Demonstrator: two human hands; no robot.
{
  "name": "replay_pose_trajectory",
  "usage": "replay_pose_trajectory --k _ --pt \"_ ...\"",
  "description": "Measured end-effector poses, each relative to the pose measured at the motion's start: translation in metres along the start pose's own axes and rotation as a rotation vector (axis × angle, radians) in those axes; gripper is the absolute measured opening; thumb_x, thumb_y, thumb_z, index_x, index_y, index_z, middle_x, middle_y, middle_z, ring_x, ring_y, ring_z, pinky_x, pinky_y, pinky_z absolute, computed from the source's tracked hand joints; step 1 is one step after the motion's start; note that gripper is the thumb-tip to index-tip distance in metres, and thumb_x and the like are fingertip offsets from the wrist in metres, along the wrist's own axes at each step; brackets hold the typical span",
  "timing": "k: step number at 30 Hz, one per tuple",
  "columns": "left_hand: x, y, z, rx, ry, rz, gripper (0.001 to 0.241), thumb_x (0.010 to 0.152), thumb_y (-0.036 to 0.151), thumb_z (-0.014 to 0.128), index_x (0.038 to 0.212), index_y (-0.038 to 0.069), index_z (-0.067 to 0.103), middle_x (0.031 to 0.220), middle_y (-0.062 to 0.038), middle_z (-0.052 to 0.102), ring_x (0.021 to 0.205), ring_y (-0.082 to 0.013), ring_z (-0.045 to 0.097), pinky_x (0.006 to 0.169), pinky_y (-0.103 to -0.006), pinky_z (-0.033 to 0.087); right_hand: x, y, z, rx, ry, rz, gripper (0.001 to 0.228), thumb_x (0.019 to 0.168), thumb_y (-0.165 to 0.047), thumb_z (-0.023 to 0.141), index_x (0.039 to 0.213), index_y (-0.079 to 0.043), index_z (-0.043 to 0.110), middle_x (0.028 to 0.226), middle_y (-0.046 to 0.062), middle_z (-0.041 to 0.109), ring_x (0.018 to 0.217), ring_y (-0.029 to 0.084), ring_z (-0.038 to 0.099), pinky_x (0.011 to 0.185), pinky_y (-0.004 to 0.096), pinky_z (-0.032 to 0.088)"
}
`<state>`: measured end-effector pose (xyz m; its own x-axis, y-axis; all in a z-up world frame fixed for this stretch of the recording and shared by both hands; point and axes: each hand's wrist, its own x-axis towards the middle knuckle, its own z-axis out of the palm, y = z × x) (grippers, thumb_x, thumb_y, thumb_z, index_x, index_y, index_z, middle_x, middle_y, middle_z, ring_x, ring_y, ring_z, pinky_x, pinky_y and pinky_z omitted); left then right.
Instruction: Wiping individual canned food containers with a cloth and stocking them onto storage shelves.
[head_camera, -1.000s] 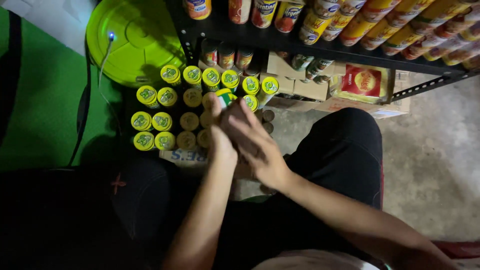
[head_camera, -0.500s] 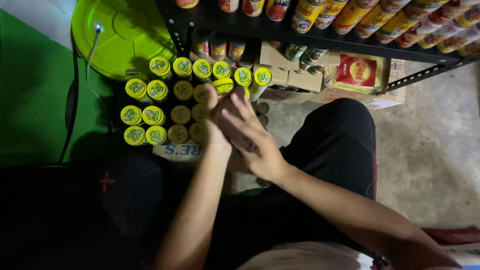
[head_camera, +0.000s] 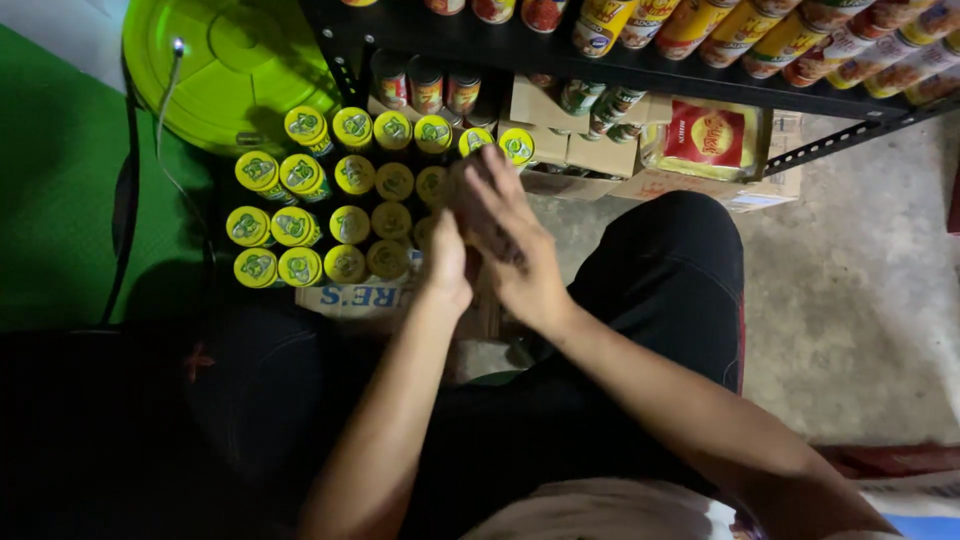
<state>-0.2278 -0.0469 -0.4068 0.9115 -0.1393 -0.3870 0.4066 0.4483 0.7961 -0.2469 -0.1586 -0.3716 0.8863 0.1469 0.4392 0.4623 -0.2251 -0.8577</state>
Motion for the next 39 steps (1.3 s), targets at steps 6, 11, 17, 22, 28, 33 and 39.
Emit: replay_pose_trajectory --k 6,11,17,22,28,33,39 --pt "0.023 0.015 -0.024 -0.654 -0.023 -0.060 0.084 0.084 0.065 0.068 0.131 -0.004 0.058 0.128 -0.024 0.065 0.099 -0.0235 0.073 0.073 -0.0200 0.059 -0.017 -0.012 0.001 0.023 -0.159 -0.016 0.071 0.084 0.016 0.066 0.148 -0.011 0.056 0.165 0.015 0.036 0.156 0.046 0.018 0.126 0.061 0.019" --pt "0.022 -0.002 -0.017 -0.592 0.031 -0.035 0.064 0.092 0.059 0.062 0.116 -0.001 0.065 0.120 -0.017 0.069 0.097 -0.0232 0.072 0.077 -0.0257 0.060 -0.006 0.004 -0.002 0.086 -0.150 -0.013 0.067 0.087 0.014 0.067 0.149 -0.009 0.054 0.165 0.016 0.035 0.154 0.042 0.025 0.125 0.060 0.025" --pt "-0.023 0.033 0.046 -0.143 0.236 -0.011 0.081 0.100 0.038 0.055 0.158 -0.004 0.016 0.165 -0.026 0.015 0.153 -0.0368 0.017 0.124 -0.0484 0.012 0.009 0.007 -0.007 0.131 0.011 0.030 0.063 0.095 0.018 0.058 0.152 -0.006 0.049 0.168 0.017 0.029 0.154 0.041 0.027 0.126 0.060 0.028" --pt "-0.022 0.035 0.045 -0.255 0.421 0.014 0.074 0.099 0.046 0.047 0.156 0.003 0.030 0.166 -0.021 0.022 0.154 -0.0297 0.023 0.126 -0.0439 0.020 -0.008 -0.003 0.001 0.020 -0.109 -0.053 0.077 0.084 0.021 0.062 0.154 -0.009 0.047 0.168 0.019 0.028 0.155 0.046 0.016 0.126 0.066 0.016" --pt "0.007 0.029 -0.011 -0.608 0.190 0.025 0.074 0.080 0.053 0.079 0.131 0.004 0.057 0.131 -0.016 0.060 0.107 -0.0218 0.068 0.078 -0.0198 0.059 -0.016 -0.013 0.003 0.031 -0.215 -0.099 0.072 0.085 0.018 0.065 0.151 -0.007 0.052 0.166 0.015 0.034 0.156 0.048 0.016 0.125 0.062 0.020" --pt "0.007 0.005 0.007 -0.208 0.342 -0.060 0.066 0.101 0.042 0.054 0.150 0.001 0.037 0.156 -0.019 0.037 0.142 -0.0307 0.039 0.118 -0.0415 0.032 0.004 0.002 -0.003 0.034 -0.132 -0.033 0.071 0.090 0.016 0.063 0.154 -0.010 0.048 0.169 0.015 0.026 0.156 0.044 0.015 0.127 0.063 0.016" --pt "-0.001 0.023 0.031 -0.194 0.343 -0.053 0.068 0.096 0.045 0.055 0.149 0.004 0.044 0.154 -0.017 0.043 0.139 -0.0296 0.045 0.116 -0.0433 0.038 0.002 -0.002 -0.001 -0.054 -0.102 -0.024 0.074 0.092 0.014 0.063 0.158 -0.011 0.042 0.171 0.015 0.021 0.157 0.043 0.011 0.128 0.063 0.014"
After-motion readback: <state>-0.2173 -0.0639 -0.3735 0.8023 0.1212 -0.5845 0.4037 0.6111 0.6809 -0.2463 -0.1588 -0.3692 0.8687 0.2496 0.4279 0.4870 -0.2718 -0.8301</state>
